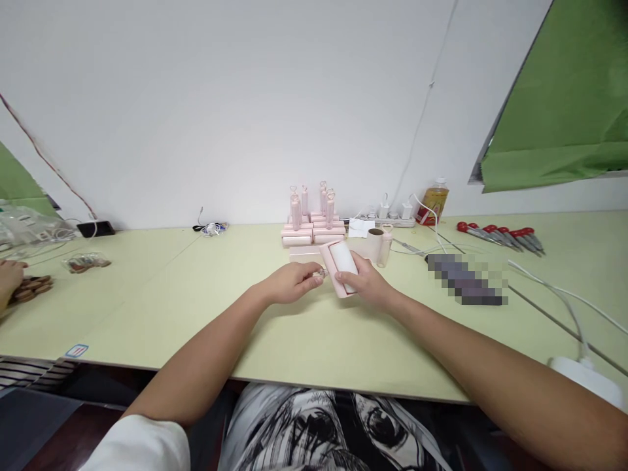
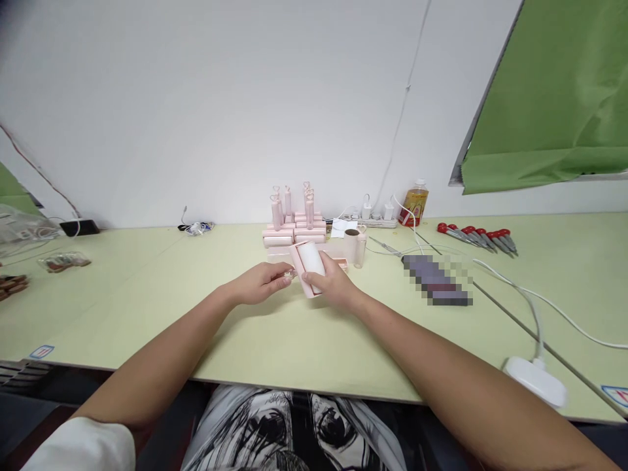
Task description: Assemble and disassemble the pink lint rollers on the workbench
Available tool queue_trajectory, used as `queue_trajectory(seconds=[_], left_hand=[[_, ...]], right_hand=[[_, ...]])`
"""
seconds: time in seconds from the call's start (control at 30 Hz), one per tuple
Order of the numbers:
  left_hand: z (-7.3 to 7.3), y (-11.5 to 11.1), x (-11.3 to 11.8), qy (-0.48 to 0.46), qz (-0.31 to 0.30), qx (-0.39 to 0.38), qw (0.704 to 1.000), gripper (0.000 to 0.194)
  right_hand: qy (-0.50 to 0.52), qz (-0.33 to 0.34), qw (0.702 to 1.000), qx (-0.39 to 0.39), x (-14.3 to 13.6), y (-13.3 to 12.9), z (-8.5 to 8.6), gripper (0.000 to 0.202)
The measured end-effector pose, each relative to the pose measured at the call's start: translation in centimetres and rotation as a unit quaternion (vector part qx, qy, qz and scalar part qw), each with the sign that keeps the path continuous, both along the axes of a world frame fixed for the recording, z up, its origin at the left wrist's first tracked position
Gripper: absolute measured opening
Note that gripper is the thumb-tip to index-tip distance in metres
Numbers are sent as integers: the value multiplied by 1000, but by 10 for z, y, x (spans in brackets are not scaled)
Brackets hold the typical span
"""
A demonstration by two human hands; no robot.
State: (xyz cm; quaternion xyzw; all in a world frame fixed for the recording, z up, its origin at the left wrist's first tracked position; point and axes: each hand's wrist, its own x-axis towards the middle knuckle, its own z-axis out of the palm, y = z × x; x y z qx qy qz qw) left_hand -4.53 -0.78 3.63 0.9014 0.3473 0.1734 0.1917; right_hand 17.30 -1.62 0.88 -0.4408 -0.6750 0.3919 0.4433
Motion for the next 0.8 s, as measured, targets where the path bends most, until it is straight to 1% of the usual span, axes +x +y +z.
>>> queue_trajectory(seconds=[0.23,0.37,0.57,0.67,0.8], left_hand=[[0,-1,2,27,10,26,999,43],[-1,0,2,25,15,32,999,43],[-4,1,2,22,23,22,999,43],[-4,0,3,25,17,28,999,42],[-4,-1,4,17,-6,35,999,39]], right_hand=[[-63,-25,997,35,0,-2,3,36],[-56,-24,997,37,-2,-3,4,39],[-42,-35,998,13,-6,-8,5,40],[-48,-28,998,17,-8,-9,3,39],[-34,1,999,6,-10,-10,1,41]])
